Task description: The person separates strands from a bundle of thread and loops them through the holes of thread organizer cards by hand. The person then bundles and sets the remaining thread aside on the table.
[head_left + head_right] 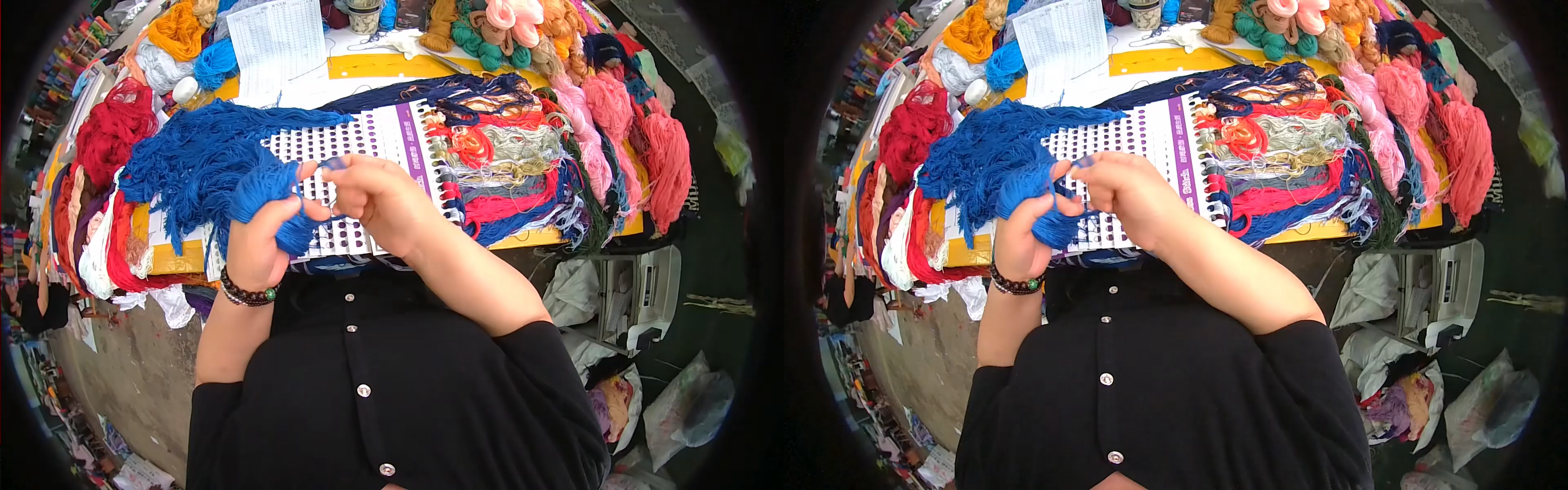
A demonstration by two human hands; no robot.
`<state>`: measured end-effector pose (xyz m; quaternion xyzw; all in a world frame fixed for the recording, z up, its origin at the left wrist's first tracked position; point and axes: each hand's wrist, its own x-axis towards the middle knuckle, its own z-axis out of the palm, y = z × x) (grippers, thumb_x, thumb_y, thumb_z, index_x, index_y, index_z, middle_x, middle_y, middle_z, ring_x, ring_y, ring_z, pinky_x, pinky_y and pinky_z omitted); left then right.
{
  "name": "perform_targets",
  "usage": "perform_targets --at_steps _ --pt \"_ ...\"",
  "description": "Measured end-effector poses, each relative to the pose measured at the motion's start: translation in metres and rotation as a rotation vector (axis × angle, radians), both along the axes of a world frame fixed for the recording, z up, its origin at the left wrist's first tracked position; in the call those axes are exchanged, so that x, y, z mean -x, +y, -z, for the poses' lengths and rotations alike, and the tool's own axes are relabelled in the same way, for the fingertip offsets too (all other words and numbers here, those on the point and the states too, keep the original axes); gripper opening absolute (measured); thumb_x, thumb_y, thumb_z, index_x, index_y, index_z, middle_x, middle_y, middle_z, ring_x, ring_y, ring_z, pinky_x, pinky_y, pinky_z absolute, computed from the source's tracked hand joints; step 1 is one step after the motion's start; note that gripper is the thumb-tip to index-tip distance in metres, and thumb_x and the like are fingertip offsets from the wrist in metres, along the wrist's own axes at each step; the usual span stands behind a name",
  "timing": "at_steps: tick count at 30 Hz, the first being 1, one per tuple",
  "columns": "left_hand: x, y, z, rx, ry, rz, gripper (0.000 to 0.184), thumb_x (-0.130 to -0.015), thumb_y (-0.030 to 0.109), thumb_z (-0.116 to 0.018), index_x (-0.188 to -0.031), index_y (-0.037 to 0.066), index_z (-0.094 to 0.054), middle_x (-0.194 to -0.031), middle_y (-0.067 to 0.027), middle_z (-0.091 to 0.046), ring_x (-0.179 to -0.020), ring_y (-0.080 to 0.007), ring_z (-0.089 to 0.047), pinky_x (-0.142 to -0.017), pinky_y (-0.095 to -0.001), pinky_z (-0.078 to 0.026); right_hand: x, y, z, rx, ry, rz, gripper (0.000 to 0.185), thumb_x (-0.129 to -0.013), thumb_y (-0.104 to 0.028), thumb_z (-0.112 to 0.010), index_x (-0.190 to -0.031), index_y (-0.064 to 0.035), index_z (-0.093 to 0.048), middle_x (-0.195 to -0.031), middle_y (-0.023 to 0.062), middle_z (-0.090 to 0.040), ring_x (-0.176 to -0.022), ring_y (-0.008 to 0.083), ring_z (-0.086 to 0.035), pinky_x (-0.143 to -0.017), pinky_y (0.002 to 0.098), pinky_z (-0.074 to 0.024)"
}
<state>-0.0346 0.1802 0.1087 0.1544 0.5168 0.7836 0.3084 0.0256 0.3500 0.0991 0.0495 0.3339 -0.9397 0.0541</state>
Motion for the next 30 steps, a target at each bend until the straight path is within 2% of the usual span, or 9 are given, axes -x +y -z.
perform_targets --at_steps 1,2,4,7,12,15,18,20,30 --pt "-0.004 0.004 -0.002 0.027 0.006 -0.01 0.036 -0.079 -0.002 -0.048 -0.114 -0.006 -0.055 -0.103 -0.0127 -0.062 -0.083 -0.0204 -0.063 -0.081 -0.0311 -0.048 -0.003 -0.01 -0.007 -0.079 -0.1 0.036 0.008 -0.081 -0.008 -0.061 -0.087 -0.0016 -0.061 -0.06 -0.0019 -0.05 -0.056 0.0064 -0.049 -0.061 0.0195 -0.0426" --pt "-0.008 0.007 -0.001 0.055 0.112 -0.078 0.037 -0.079 -0.003 -0.048 -0.116 -0.006 -0.055 -0.109 -0.0123 -0.061 -0.093 -0.0186 -0.06 -0.085 -0.0294 -0.046 -0.003 -0.016 -0.007 -0.143 -0.104 0.052 0.01 -0.081 -0.008 -0.061 -0.088 -0.0005 -0.061 -0.062 -0.0008 -0.053 -0.057 0.006 -0.05 -0.061 0.019 -0.0421" --pt "-0.008 0.008 0.002 0.074 0.12 -0.079 0.037 -0.079 -0.003 -0.048 -0.116 -0.005 -0.055 -0.11 -0.0124 -0.061 -0.097 -0.0179 -0.059 -0.087 -0.029 -0.045 -0.002 -0.019 0.002 -0.251 -0.058 0.061 0.012 -0.081 -0.009 -0.063 -0.088 0.0007 -0.062 -0.069 0.0032 -0.06 -0.061 0.0066 -0.053 -0.062 0.0191 -0.042" --pt "-0.009 0.006 0.004 0.095 0.126 -0.078 0.037 -0.079 -0.004 -0.048 -0.115 -0.005 -0.056 -0.111 -0.0127 -0.061 -0.102 -0.0175 -0.057 -0.089 -0.0288 -0.044 -0.002 -0.019 0.004 -0.346 -0.046 0.063 0.012 -0.081 -0.009 -0.063 -0.088 0.0005 -0.062 -0.069 0.0031 -0.059 -0.062 0.0074 -0.054 -0.062 0.0205 -0.0429" --pt "-0.007 0.004 0.0 0.019 -0.026 -0.037 0.035 -0.078 -0.006 -0.049 -0.113 -0.005 -0.057 -0.113 -0.0137 -0.06 -0.102 -0.018 -0.057 -0.089 -0.0293 -0.045 -0.005 -0.021 0.001 -0.24 -0.076 0.096 0.012 -0.081 -0.009 -0.064 -0.09 0.0003 -0.062 -0.07 0.0035 -0.061 -0.063 0.0078 -0.055 -0.064 0.0215 -0.0439" --pt "-0.007 0.005 0.001 -0.012 -0.056 -0.053 0.029 -0.08 -0.004 -0.053 -0.109 -0.005 -0.059 -0.109 -0.0126 -0.062 -0.098 -0.0171 -0.059 -0.086 -0.0283 -0.046 -0.007 -0.02 0.0 -0.189 -0.064 0.102 0.013 -0.081 -0.008 -0.064 -0.09 0.0003 -0.063 -0.072 0.004 -0.062 -0.064 0.0082 -0.056 -0.065 0.0216 -0.0443" --pt "-0.007 0.004 0.009 0.076 0.048 -0.093 0.028 -0.084 0.002 -0.053 -0.11 -0.005 -0.058 -0.104 -0.011 -0.062 -0.092 -0.0163 -0.059 -0.084 -0.028 -0.045 -0.006 -0.022 0.005 -0.199 -0.048 0.107 0.011 -0.081 -0.008 -0.064 -0.088 0.0 -0.063 -0.073 0.0047 -0.063 -0.066 0.0088 -0.057 -0.066 0.0217 -0.0445" --pt "-0.006 0.003 0.013 0.12 0.119 -0.143 0.022 -0.087 0.005 -0.055 -0.106 -0.004 -0.06 -0.099 -0.0093 -0.064 -0.084 -0.014 -0.059 -0.076 -0.0255 -0.046 -0.006 -0.022 0.006 -0.221 -0.043 0.115 0.01 -0.081 -0.008 -0.064 -0.087 -0.0001 -0.064 -0.073 0.0051 -0.063 -0.067 0.0092 -0.058 -0.066 0.0217 -0.0447" --pt "-0.015 0.011 0.009 0.126 0.268 -0.271 0.014 -0.09 0.01 -0.053 -0.094 -0.001 -0.061 -0.085 -0.0047 -0.061 -0.076 -0.0109 -0.055 -0.071 -0.0245 -0.044 -0.006 -0.022 -0.004 -0.201 -0.081 0.096 0.008 -0.08 -0.008 -0.063 -0.079 -0.0009 -0.062 -0.071 0.0051 -0.062 -0.067 0.0095 -0.056 -0.065 0.0215 -0.0425"
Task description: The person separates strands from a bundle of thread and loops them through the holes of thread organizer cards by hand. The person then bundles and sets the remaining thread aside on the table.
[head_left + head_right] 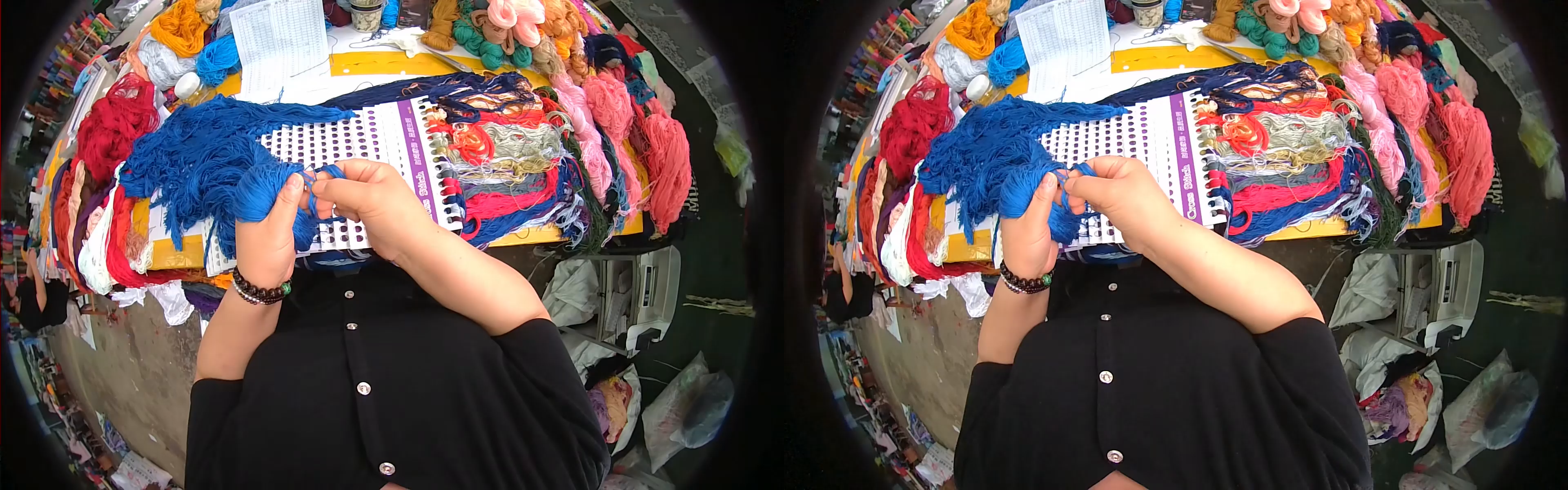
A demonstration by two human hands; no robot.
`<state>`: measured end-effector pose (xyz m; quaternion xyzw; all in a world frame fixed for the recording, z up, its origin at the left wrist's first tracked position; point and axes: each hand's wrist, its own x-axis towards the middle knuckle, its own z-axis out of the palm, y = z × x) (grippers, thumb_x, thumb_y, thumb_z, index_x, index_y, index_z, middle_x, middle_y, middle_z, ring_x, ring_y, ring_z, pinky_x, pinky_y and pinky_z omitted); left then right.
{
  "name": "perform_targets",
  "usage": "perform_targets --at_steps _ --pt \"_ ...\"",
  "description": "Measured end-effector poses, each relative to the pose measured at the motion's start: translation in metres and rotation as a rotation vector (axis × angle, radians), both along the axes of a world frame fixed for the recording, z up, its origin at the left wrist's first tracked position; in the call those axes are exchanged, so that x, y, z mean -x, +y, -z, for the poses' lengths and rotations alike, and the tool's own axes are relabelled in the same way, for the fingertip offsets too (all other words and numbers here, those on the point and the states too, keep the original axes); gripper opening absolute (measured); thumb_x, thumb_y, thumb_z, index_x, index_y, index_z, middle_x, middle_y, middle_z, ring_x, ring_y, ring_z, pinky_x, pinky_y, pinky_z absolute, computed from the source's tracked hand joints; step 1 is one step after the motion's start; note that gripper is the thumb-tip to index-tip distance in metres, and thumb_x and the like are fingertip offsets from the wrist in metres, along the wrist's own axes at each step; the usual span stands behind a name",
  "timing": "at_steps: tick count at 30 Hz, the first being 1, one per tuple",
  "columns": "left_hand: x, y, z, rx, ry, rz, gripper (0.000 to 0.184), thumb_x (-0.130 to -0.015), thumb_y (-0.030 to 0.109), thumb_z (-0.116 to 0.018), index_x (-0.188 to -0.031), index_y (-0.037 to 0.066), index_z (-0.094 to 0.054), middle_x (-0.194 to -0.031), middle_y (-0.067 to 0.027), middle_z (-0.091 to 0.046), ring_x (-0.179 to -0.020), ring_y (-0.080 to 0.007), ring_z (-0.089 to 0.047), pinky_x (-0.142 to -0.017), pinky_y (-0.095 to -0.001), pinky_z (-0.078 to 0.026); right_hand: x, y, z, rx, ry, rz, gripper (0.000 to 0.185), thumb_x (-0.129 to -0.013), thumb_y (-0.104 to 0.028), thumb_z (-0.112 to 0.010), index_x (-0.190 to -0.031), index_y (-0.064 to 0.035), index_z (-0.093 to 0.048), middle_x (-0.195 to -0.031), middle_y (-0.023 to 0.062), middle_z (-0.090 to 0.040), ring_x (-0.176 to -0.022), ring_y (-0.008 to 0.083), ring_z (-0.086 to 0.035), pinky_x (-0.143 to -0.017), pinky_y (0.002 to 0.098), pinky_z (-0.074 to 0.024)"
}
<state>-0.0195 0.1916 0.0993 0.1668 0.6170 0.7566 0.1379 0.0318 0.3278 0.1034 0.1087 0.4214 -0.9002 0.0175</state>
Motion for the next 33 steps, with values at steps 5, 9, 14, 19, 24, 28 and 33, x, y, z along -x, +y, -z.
perform_targets --at_steps 5,9,14,19,24,28,33 --pt "0.002 -0.001 0.002 -0.006 -0.017 0.017 0.015 -0.091 0.013 -0.053 -0.095 0.0 -0.06 -0.081 -0.0042 -0.06 -0.073 -0.0111 -0.054 -0.07 -0.0245 -0.044 0.0 -0.002 0.004 -0.085 0.023 0.03 0.009 -0.08 -0.008 -0.062 -0.077 0.0005 -0.06 -0.069 0.0045 -0.06 -0.066 0.0087 -0.053 -0.065 0.022 -0.041" --pt "0.003 -0.002 0.004 -0.029 -0.04 0.002 0.016 -0.091 0.014 -0.054 -0.095 0.0 -0.06 -0.083 -0.005 -0.061 -0.072 -0.0116 -0.055 -0.07 -0.0252 -0.044 0.0 0.0 0.007 -0.101 0.045 0.02 0.01 -0.082 -0.009 -0.063 -0.085 -0.0009 -0.06 -0.074 0.0054 -0.062 -0.069 0.0095 -0.058 -0.066 0.0198 -0.0426" --pt "0.004 -0.004 0.009 -0.012 -0.045 -0.011 0.013 -0.088 0.008 -0.058 -0.096 -0.001 -0.061 -0.09 -0.0067 -0.064 -0.078 -0.0125 -0.058 -0.073 -0.0259 -0.045 0.0 -0.001 0.009 -0.117 0.062 0.023 0.01 -0.082 -0.009 -0.062 -0.086 -0.0008 -0.059 -0.074 0.0053 -0.061 -0.068 0.0089 -0.057 -0.064 0.0193 -0.0414" --pt "-0.001 0.0 0.005 -0.026 -0.03 -0.03 0.014 -0.087 0.006 -0.058 -0.098 0.0 -0.061 -0.09 -0.0067 -0.064 -0.079 -0.0125 -0.058 -0.074 -0.0261 -0.045 -0.001 -0.003 0.007 -0.129 0.048 0.035 0.01 -0.082 -0.01 -0.06 -0.087 -0.0014 -0.059 -0.073 0.0044 -0.061 -0.067 0.0069 -0.055 -0.062 0.0181 -0.0391" --pt "0.002 -0.002 0.005 0.001 -0.047 -0.035 0.014 -0.088 0.005 -0.055 -0.1 -0.001 -0.06 -0.091 -0.0074 -0.064 -0.078 -0.0123 -0.058 -0.074 -0.0261 -0.046 -0.002 0.0 0.004 -0.135 0.034 0.018 0.011 -0.082 -0.011 -0.06 -0.088 -0.0014 -0.06 -0.072 0.0041 -0.062 -0.067 0.0064 -0.054 -0.062 0.0191 -0.0387" --pt "0.001 -0.003 0.006 0.06 0.051 0.006 0.013 -0.089 0.005 -0.053 -0.098 -0.001 -0.06 -0.087 -0.0071 -0.063 -0.074 -0.0118 -0.057 -0.07 -0.0257 -0.046 -0.002 -0.002 0.007 -0.214 0.084 0.032 0.011 -0.082 -0.011 -0.061 -0.084 -0.0001 -0.062 -0.072 0.005 -0.062 -0.067 0.0077 -0.055 -0.062 0.0204 -0.0395" --pt "-0.001 -0.003 0.006 0.119 0.124 0.019 0.013 -0.09 0.005 -0.051 -0.095 -0.002 -0.06 -0.084 -0.0064 -0.062 -0.071 -0.0118 -0.056 -0.067 -0.0256 -0.045 -0.001 -0.003 0.008 -0.201 0.108 0.048 0.012 -0.083 -0.012 -0.061 -0.081 0.0005 -0.062 -0.072 0.0058 -0.062 -0.066 0.0096 -0.055 -0.063 0.0217 -0.0416"
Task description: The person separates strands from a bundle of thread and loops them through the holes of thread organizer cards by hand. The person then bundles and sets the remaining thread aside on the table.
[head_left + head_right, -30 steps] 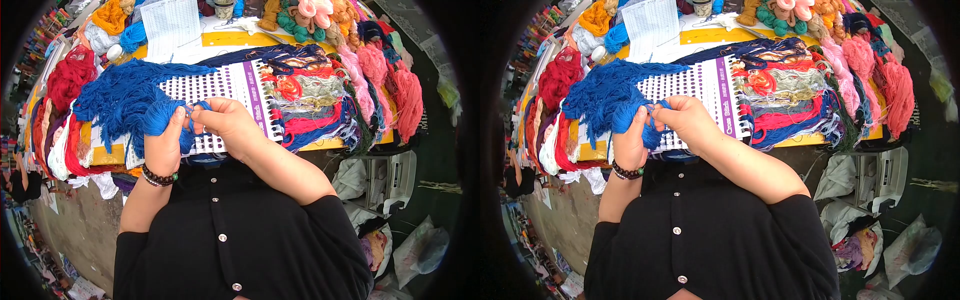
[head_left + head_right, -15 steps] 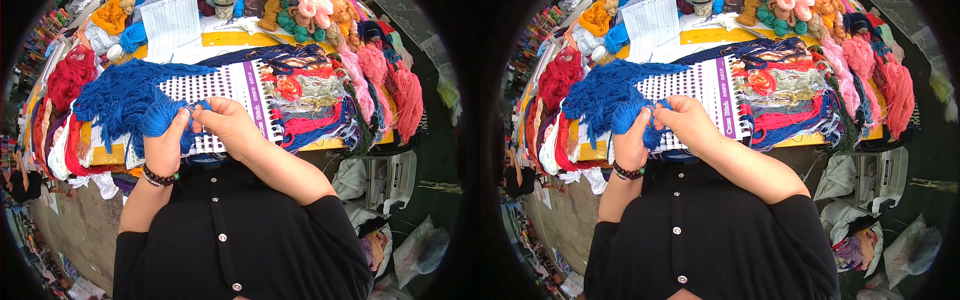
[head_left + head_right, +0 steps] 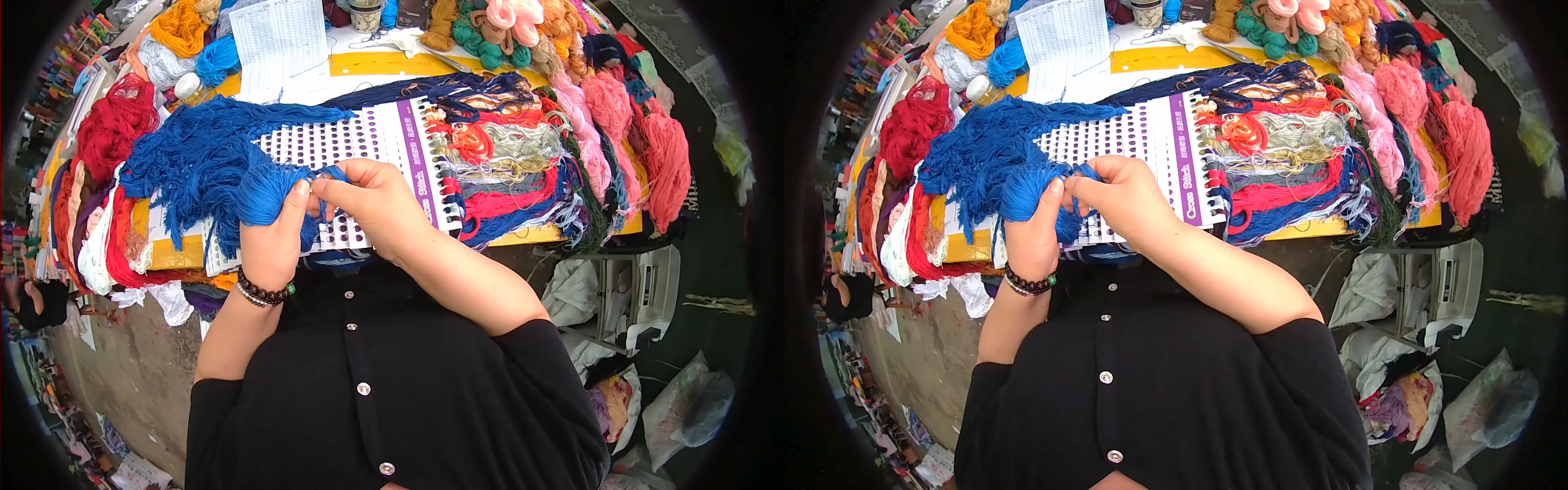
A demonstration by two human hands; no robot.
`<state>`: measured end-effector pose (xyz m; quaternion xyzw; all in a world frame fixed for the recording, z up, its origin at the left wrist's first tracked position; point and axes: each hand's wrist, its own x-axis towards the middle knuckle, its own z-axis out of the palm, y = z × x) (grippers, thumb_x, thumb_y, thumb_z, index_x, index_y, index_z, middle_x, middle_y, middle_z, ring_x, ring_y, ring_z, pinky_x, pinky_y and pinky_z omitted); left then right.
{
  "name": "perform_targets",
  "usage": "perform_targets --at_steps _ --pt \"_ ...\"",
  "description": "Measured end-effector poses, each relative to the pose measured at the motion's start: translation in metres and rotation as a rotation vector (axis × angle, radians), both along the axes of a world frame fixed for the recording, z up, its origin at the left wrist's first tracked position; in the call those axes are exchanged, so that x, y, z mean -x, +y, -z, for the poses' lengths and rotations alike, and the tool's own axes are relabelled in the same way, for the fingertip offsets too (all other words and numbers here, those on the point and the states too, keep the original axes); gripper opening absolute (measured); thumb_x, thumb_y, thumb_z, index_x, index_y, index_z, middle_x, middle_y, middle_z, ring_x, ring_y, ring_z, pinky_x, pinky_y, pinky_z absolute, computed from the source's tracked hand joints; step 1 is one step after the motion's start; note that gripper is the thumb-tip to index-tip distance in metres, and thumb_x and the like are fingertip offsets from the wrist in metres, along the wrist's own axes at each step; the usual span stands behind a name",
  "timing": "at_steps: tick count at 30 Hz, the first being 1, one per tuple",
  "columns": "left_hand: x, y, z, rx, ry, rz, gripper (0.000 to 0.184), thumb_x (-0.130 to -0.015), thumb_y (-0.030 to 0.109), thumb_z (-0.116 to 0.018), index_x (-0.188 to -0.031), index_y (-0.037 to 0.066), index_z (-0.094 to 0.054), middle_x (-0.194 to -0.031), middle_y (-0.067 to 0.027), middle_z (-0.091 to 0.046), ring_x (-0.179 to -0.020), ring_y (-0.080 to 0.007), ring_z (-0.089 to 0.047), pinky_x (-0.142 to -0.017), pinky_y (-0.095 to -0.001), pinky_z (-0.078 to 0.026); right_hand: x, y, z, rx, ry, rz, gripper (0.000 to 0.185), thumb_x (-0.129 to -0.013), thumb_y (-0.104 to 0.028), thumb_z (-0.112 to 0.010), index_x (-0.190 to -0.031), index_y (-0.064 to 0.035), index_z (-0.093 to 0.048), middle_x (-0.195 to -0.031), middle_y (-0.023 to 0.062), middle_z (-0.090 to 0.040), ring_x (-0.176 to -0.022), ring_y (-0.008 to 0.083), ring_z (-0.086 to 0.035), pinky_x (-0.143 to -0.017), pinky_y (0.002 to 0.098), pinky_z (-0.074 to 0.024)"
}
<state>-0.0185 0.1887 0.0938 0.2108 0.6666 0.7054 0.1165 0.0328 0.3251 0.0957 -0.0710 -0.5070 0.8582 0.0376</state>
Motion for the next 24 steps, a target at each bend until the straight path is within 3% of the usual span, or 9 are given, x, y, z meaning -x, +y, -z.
perform_targets --at_steps 6,8,9,11,12,14,17,20,24 --pt "0.003 -0.001 -0.005 -0.139 -0.255 0.031 0.015 -0.091 0.008 -0.049 -0.095 -0.002 -0.059 -0.084 -0.0082 -0.063 -0.074 -0.0153 -0.058 -0.07 -0.0271 -0.046 0.001 0.001 0.004 0.206 -0.052 0.059 0.012 -0.084 -0.012 -0.058 -0.08 -0.0016 -0.06 -0.075 0.0044 -0.062 -0.069 0.0101 -0.055 -0.067 0.0245 -0.0422" --pt "0.011 0.0 -0.006 -0.158 -0.227 0.031 0.018 -0.092 0.012 -0.048 -0.098 -0.002 -0.057 -0.085 -0.009 -0.063 -0.083 -0.0202 -0.06 -0.081 -0.0319 -0.047 0.006 0.006 0.004 0.424 -0.081 0.101 0.012 -0.087 -0.015 -0.055 -0.083 -0.004 -0.057 -0.078 0.0032 -0.061 -0.074 0.0112 -0.055 -0.073 0.0254 -0.0414" --pt "0.014 -0.004 -0.006 -0.268 -0.398 -0.003 0.024 -0.093 0.017 -0.046 -0.102 -0.002 -0.056 -0.085 -0.0083 -0.063 -0.09 -0.0241 -0.06 -0.091 -0.0373 -0.044 0.006 0.013 0.004 0.531 -0.059 0.042 0.011 -0.087 -0.016 -0.055 -0.083 -0.0056 -0.057 -0.077 0.0021 -0.06 -0.074 0.0118 -0.054 -0.074 0.0251 -0.0416" --pt "0.024 -0.021 -0.002 -0.461 -0.592 0.219 0.029 -0.094 0.021 -0.044 -0.106 -0.002 -0.055 -0.081 -0.0075 -0.063 -0.091 -0.0248 -0.061 -0.093 -0.0406 -0.044 0.005 0.026 0.006 0.68 -0.008 -0.076 0.011 -0.086 -0.015 -0.057 -0.084 -0.0051 -0.058 -0.07 0.0008 -0.055 -0.068 0.012 -0.053 -0.07 0.0237 -0.0416" --pt "0.022 -0.023 -0.003 -0.46 -0.525 0.34 0.031 -0.094 0.024 -0.043 -0.108 -0.002 -0.053 -0.078 -0.0074 -0.063 -0.087 -0.0246 -0.062 -0.091 -0.0413 -0.046 0.006 0.025 0.004 0.679 -0.005 -0.081 0.011 -0.086 -0.015 -0.057 -0.084 -0.0051 -0.058 -0.07 0.0008 -0.055 -0.068 0.012 -0.053 -0.07 0.0237 -0.0416" --pt "0.011 -0.015 -0.016 -0.385 -0.564 0.36 0.041 -0.086 0.015 -0.047 -0.122 -0.004 -0.047 -0.073 -0.009 -0.06 -0.079 -0.0209 -0.062 -0.087 -0.0392 -0.047 0.003 0.021 -0.003 0.229 -0.009 -0.084 0.011 -0.084 -0.013 -0.059 -0.083 -0.0029 -0.06 -0.065 0.0009 -0.053 -0.064 0.0112 -0.052 -0.065 0.0222 -0.0403" --pt "0.003 -0.005 -0.017 -0.289 -0.469 0.27 0.046 -0.081 0.005 -0.047 -0.126 -0.004 -0.044 -0.096 -0.0123 -0.061 -0.076 -0.0184 -0.06 -0.071 -0.0316 -0.051 0.0 0.003 -0.018 0.157 -0.069 -0.128 0.011 -0.082 -0.01 -0.061 -0.079 0.0001 -0.061 -0.059 0.0046 -0.055 -0.056 0.0112 -0.052 -0.057 0.0218 -0.039" --pt "0.0 -0.004 -0.018 -0.16 -0.401 0.297 0.051 -0.078 0.007 -0.05 -0.128 -0.003 -0.044 -0.109 -0.0113 -0.057 -0.08 -0.017 -0.06 -0.077 -0.03 -0.049 0.002 -0.001 -0.009 0.107 -0.067 -0.086 0.009 -0.081 -0.007 -0.061 -0.077 0.0006 -0.06 -0.056 0.0059 -0.055 -0.049 0.013 -0.051 -0.052 0.0241 -0.0396" --pt "-0.001 -0.004 -0.015 -0.148 -0.387 0.269 0.051 -0.079 0.007 -0.051 -0.128 -0.004 -0.044 -0.108 -0.0114 -0.058 -0.077 -0.0142 -0.059 -0.07 -0.0262 -0.05 -0.001 0.0 -0.011 0.163 -0.066 -0.081 0.008 -0.081 -0.004 -0.059 -0.076 0.0016 -0.059 -0.059 0.0061 -0.056 -0.047 0.0155 -0.053 -0.05 0.0268 -0.0426"
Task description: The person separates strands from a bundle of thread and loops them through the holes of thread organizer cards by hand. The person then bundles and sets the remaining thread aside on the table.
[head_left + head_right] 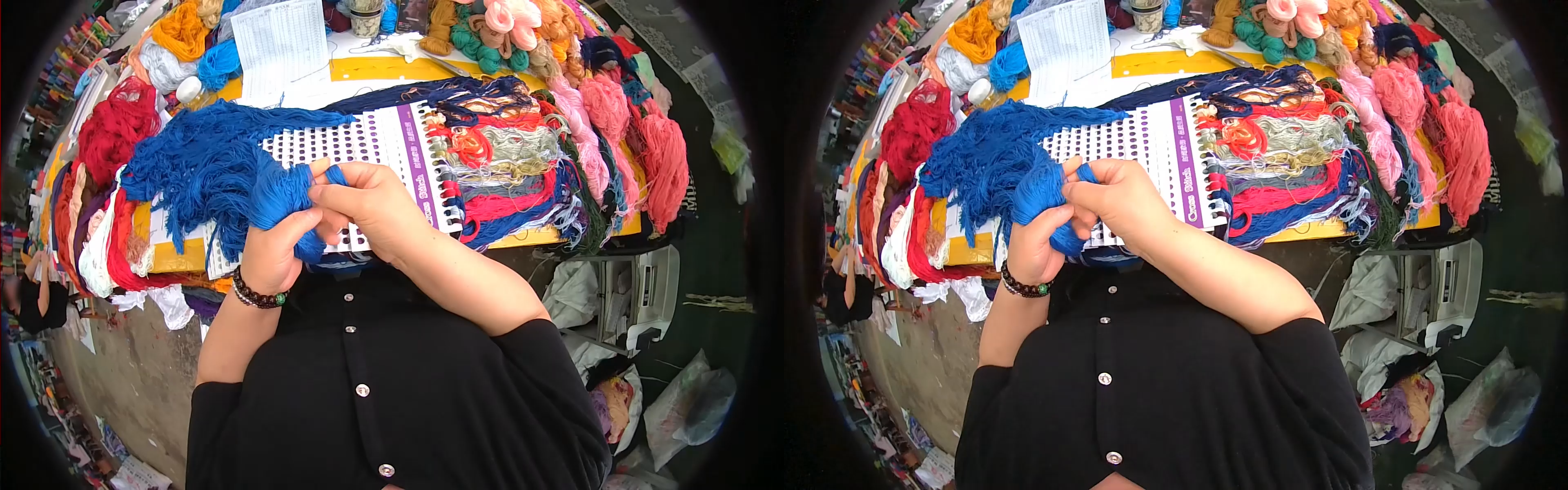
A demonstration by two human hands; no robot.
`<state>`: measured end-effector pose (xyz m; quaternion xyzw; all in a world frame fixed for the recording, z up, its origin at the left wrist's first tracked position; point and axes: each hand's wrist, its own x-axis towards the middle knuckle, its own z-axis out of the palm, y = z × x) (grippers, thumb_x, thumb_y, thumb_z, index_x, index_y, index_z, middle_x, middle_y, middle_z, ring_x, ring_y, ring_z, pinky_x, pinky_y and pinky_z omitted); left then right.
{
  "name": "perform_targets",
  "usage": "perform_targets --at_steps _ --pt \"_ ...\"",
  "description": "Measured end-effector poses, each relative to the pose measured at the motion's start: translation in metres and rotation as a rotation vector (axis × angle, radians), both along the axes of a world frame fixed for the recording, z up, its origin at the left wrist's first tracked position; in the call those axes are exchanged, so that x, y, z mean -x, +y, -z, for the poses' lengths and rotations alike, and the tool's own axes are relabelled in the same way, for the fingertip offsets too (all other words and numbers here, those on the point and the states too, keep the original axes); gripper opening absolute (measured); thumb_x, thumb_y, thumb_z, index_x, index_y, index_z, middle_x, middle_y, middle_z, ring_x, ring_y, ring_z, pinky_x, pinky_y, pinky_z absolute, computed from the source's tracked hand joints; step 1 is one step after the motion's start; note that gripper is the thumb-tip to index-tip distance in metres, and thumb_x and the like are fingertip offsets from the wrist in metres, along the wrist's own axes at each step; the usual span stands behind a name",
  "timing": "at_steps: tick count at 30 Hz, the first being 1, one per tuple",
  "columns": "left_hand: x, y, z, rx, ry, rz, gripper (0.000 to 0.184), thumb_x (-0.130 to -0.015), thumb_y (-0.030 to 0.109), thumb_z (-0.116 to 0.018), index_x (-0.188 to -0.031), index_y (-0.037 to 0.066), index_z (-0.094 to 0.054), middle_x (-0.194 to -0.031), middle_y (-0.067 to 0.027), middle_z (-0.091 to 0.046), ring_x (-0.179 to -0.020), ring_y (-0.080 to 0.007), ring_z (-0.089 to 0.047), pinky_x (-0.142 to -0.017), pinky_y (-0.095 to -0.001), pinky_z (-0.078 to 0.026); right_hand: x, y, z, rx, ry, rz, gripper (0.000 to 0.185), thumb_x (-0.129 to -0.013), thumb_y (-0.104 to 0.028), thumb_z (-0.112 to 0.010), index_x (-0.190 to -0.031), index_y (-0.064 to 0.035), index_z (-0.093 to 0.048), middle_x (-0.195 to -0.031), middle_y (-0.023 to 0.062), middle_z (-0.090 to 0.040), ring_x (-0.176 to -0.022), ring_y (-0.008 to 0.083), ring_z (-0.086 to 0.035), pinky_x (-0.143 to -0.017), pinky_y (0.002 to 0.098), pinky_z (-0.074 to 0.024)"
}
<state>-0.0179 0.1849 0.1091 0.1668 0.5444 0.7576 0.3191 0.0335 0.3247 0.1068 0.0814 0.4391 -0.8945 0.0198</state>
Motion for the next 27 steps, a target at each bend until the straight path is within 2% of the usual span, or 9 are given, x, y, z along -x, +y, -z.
perform_targets --at_steps 3,6,12,18,22,24,25,27 --pt "0.004 -0.004 -0.004 0.089 0.025 0.009 0.05 -0.08 0.009 -0.05 -0.127 -0.006 -0.043 -0.104 -0.0109 -0.061 -0.069 -0.0098 -0.058 -0.061 -0.022 -0.048 0.0 -0.002 0.003 0.034 0.018 0.037 0.006 -0.081 -0.003 -0.058 -0.078 0.0025 -0.058 -0.065 0.0065 -0.058 -0.049 0.0172 -0.055 -0.052 0.0274 -0.0451" --pt "0.005 -0.004 -0.006 0.029 -0.054 0.0 0.049 -0.081 0.009 -0.049 -0.126 -0.007 -0.044 -0.104 -0.0117 -0.06 -0.071 -0.0116 -0.059 -0.061 -0.0228 -0.049 -0.002 -0.001 -0.003 0.086 0.028 -0.009 0.005 -0.082 -0.002 -0.058 -0.081 0.0026 -0.059 -0.07 0.0068 -0.06 -0.052 0.0168 -0.057 -0.054 0.0272 -0.0459" --pt "0.002 -0.002 -0.004 0.0 -0.06 -0.032 0.047 -0.081 0.008 -0.048 -0.126 -0.008 -0.044 -0.103 -0.0116 -0.06 -0.076 -0.0155 -0.061 -0.061 -0.0243 -0.051 -0.002 0.0 -0.001 0.045 0.016 0.021 0.007 -0.082 -0.004 -0.06 -0.084 0.0023 -0.061 -0.071 0.0071 -0.061 -0.058 0.0131 -0.058 -0.057 0.0256 -0.0456" --pt "0.003 -0.002 0.001 0.003 -0.04 0.022 0.047 -0.082 0.005 -0.047 -0.127 -0.008 -0.042 -0.098 -0.0102 -0.059 -0.076 -0.0163 -0.06 -0.061 -0.0242 -0.051 0.001 0.001 0.011 -0.134 0.051 -0.042 0.007 -0.083 -0.005 -0.06 -0.083 0.0022 -0.061 -0.07 0.0068 -0.06 -0.056 0.0128 -0.055 -0.055 0.0251 -0.0438" --pt "0.004 -0.003 0.006 0.01 -0.02 0.021 0.046 -0.083 0.005 -0.046 -0.127 -0.008 -0.042 -0.097 -0.0109 -0.059 -0.075 -0.016 -0.059 -0.062 -0.0247 -0.05 -0.001 0.002 0.01 -0.046 0.039 -0.048 0.008 -0.083 -0.006 -0.061 -0.086 0.0021 -0.061 -0.068 0.0063 -0.059 -0.054 0.0132 -0.054 -0.052 0.0245 -0.0422" --pt "0.007 -0.005 0.009 -0.073 -0.115 -0.043 0.036 -0.082 0.0 -0.044 -0.117 -0.007 -0.052 -0.105 -0.0152 -0.061 -0.084 -0.0197 -0.062 -0.071 -0.0282 -0.052 0.0 0.002 0.01 0.02 0.05 -0.029 0.012 -0.085 -0.01 -0.06 -0.089 0.0011 -0.059 -0.069 0.0056 -0.059 -0.062 0.0142 -0.056 -0.06 0.0258 -0.0438" --pt "0.008 -0.006 0.009 -0.073 -0.115 -0.043 0.036 -0.082 0.0 -0.044 -0.117 -0.007 -0.052 -0.105 -0.0152 -0.061 -0.084 -0.0197 -0.062 -0.071 -0.0282 -0.052 0.0 0.003 0.009 0.02 0.05 -0.029 0.012 -0.085 -0.01 -0.06 -0.089 0.0011 -0.059 -0.069 0.0056 -0.059 -0.062 0.0142 -0.056 -0.06 0.0258 -0.0438" --pt "0.01 -0.008 0.007 -0.06 -0.058 -0.132 0.033 -0.081 0.0 -0.043 -0.11 -0.008 -0.054 -0.103 -0.0177 -0.062 -0.085 -0.0231 -0.063 -0.082 -0.0334 -0.049 0.002 0.006 0.005 0.084 0.026 0.068 0.015 -0.089 -0.016 -0.056 -0.09 -0.0015 -0.057 -0.076 0.0051 -0.059 -0.073 0.0151 -0.057 -0.072 0.029 -0.0439"
